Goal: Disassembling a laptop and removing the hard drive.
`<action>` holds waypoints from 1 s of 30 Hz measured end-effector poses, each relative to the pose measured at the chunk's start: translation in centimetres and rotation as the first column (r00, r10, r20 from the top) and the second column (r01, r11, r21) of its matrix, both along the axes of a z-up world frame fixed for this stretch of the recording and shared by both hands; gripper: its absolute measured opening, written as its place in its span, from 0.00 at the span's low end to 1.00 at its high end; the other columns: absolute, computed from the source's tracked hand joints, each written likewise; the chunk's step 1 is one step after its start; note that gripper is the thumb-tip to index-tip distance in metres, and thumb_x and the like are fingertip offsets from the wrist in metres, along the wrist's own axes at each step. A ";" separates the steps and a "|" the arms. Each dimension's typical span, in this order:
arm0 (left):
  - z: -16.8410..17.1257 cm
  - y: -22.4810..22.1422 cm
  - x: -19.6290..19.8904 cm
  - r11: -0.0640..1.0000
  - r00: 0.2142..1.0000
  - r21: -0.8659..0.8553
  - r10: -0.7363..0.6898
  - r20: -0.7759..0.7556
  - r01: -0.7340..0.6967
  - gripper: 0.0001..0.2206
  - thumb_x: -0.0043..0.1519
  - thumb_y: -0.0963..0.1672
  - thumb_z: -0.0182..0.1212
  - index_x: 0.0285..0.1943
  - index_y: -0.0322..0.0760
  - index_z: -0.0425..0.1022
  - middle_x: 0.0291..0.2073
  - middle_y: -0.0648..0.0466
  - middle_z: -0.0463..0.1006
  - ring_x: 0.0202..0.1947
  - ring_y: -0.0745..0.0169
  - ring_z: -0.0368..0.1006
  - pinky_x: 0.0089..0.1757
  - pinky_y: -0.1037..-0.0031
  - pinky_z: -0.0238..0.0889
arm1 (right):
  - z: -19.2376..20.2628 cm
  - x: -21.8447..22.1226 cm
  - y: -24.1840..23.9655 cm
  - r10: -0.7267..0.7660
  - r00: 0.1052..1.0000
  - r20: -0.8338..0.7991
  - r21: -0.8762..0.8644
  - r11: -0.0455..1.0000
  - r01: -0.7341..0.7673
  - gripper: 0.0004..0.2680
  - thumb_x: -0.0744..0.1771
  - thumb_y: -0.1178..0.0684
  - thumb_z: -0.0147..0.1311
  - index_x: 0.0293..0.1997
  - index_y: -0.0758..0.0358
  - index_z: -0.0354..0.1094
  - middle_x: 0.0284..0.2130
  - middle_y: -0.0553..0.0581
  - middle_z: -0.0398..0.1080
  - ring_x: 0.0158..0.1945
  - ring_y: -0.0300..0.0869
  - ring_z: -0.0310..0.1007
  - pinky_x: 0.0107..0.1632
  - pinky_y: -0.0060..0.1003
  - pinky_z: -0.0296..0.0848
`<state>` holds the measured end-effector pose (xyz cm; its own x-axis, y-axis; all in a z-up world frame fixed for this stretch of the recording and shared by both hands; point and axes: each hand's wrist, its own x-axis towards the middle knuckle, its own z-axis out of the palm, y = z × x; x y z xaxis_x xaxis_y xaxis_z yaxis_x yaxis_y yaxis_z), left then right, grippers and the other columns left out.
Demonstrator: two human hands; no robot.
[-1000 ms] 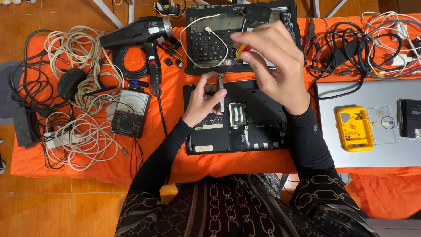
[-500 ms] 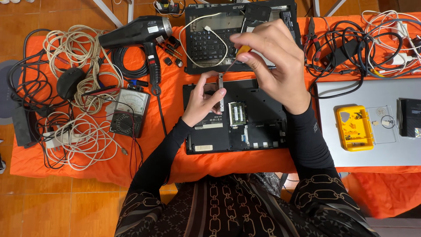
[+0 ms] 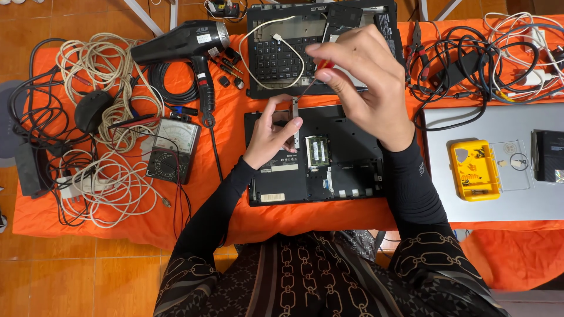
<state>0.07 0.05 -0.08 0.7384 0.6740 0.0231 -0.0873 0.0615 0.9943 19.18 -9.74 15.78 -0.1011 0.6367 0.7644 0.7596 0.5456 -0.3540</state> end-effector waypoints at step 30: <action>0.2 -0.3 -0.1 1.000 1.000 0.003 0.010 0.002 -0.010 0.27 0.66 0.48 0.63 0.71 0.38 0.57 0.36 0.51 0.78 0.25 0.70 0.78 0.26 0.76 0.78 | -0.3 0.1 0.2 0.047 0.998 -0.039 -0.014 0.999 -0.047 0.10 0.70 0.63 0.67 0.57 0.63 0.74 0.43 0.57 0.73 0.43 0.46 0.70 0.48 0.36 0.68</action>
<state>-0.05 -0.27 0.14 0.7318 0.6810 0.0263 -0.0894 0.0577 0.9943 19.31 -9.56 15.51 -0.1017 0.6431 0.7590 0.7188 0.5750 -0.3909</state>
